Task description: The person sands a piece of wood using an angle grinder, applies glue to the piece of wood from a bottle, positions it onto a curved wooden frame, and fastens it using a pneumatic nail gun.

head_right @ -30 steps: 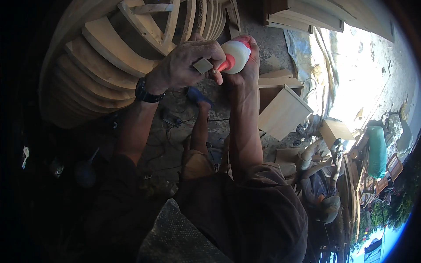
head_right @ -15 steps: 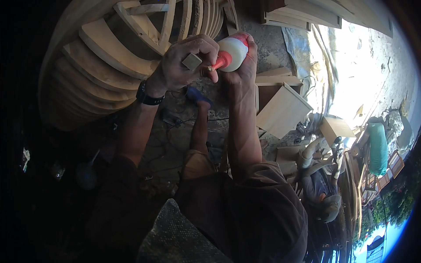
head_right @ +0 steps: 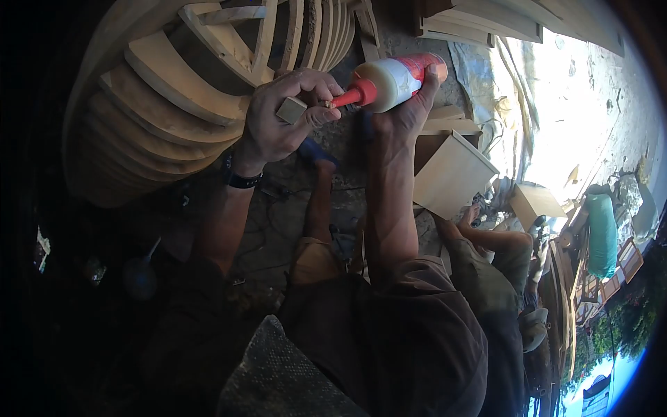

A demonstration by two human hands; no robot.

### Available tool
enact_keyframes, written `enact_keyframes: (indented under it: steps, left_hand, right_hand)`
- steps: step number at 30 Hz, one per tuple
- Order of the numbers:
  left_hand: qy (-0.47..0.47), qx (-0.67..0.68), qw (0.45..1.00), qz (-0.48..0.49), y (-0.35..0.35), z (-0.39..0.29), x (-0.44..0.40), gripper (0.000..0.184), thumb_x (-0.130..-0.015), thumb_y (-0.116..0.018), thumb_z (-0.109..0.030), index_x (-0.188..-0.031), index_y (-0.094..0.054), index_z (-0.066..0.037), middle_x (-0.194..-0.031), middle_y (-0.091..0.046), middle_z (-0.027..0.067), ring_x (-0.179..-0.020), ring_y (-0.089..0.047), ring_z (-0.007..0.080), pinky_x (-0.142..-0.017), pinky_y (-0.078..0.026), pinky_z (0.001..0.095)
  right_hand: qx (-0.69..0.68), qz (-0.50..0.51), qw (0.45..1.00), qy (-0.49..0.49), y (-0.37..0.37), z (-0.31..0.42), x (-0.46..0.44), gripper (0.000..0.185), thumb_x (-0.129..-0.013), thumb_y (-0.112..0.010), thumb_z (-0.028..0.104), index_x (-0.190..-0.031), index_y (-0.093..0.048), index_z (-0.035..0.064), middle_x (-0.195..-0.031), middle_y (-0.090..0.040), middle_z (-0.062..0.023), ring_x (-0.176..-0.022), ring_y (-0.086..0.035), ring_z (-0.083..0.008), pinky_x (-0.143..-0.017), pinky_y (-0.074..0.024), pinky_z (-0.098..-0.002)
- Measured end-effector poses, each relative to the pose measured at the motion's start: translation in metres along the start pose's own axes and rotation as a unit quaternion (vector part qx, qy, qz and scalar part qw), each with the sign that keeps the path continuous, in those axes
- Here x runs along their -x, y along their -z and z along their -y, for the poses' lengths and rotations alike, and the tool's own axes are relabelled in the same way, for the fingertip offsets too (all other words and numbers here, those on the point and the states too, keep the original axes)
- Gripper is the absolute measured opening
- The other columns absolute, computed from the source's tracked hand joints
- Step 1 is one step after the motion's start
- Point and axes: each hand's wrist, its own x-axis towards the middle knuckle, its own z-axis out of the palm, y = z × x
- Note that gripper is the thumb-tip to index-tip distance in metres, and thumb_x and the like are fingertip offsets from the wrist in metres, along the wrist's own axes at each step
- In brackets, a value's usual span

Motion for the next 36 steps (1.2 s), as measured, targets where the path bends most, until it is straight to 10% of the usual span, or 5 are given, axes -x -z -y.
enact_keyframes:
  steps: [14,36]
  left_hand:
    - [0.194,0.052,0.977,0.065,0.007,-0.005,0.0,0.039,-0.091,-0.08,-0.036,-0.094,-0.058,-0.003,-0.096,-0.065,0.0079,-0.088,-0.061,0.0149,-0.081,-0.05,0.03]
    - [0.024,-0.126,0.988,-0.085,-0.011,0.016,0.017,0.028,-0.094,-0.077,-0.025,-0.091,-0.055,-0.007,-0.087,-0.063,0.0043,-0.076,-0.058,0.0176,-0.082,-0.039,0.0325]
  right_hand:
    - [0.07,-0.006,0.993,0.095,0.008,0.003,-0.007,0.058,-0.094,-0.065,0.053,-0.126,-0.052,0.0069,-0.112,-0.065,-0.0127,-0.101,-0.067,-0.0309,-0.09,-0.0574,-0.0487]
    - [0.073,-0.03,0.983,0.169,0.002,-0.011,0.007,0.059,-0.092,-0.064,0.058,-0.127,-0.054,0.0111,-0.114,-0.065,-0.0098,-0.102,-0.067,-0.0297,-0.093,-0.0565,-0.0485]
